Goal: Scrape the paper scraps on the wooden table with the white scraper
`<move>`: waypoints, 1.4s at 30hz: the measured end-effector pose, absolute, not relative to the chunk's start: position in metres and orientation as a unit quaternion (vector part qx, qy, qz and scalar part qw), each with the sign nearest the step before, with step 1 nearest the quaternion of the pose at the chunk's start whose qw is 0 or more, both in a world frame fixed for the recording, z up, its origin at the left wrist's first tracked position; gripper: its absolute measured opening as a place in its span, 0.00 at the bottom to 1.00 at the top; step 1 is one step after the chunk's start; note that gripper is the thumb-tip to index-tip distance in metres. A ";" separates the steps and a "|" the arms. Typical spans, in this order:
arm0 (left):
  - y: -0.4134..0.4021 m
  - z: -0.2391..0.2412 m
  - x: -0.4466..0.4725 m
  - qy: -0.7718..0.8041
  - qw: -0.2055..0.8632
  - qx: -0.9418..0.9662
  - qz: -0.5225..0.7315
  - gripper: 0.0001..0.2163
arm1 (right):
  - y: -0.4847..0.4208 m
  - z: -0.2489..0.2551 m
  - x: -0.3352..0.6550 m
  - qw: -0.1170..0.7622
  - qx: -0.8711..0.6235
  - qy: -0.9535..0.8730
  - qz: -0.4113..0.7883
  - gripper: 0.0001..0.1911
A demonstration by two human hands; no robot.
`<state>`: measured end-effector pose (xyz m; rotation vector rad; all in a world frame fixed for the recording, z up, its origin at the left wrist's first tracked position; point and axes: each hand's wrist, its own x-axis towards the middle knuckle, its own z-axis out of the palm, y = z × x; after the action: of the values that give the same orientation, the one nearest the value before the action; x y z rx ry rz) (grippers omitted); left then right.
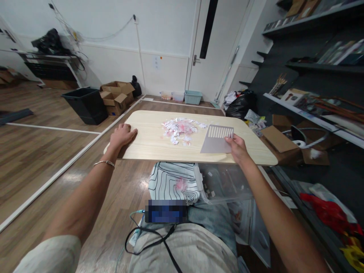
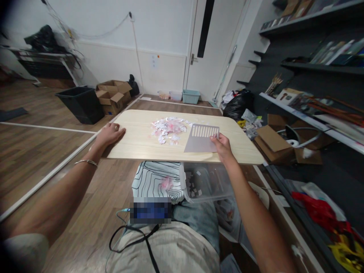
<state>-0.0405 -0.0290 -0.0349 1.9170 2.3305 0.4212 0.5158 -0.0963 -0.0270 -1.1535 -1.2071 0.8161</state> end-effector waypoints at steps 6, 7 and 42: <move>-0.029 -0.036 -0.040 0.763 0.050 0.630 0.139 0.37 | -0.063 -0.030 0.472 0.640 -0.499 -0.495 0.311 0.26; -0.029 -0.036 -0.041 0.762 0.051 0.629 0.144 0.37 | -0.059 -0.031 0.465 0.646 -0.498 -0.495 0.299 0.25; -0.031 -0.035 -0.038 0.765 0.052 0.619 0.167 0.31 | -0.081 -0.034 0.441 0.624 -0.535 -0.567 0.055 0.25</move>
<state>-0.0383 -0.0308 -0.0350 1.8836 2.3277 0.5093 0.4410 -0.0812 -0.0335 -1.2284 -1.3006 0.1271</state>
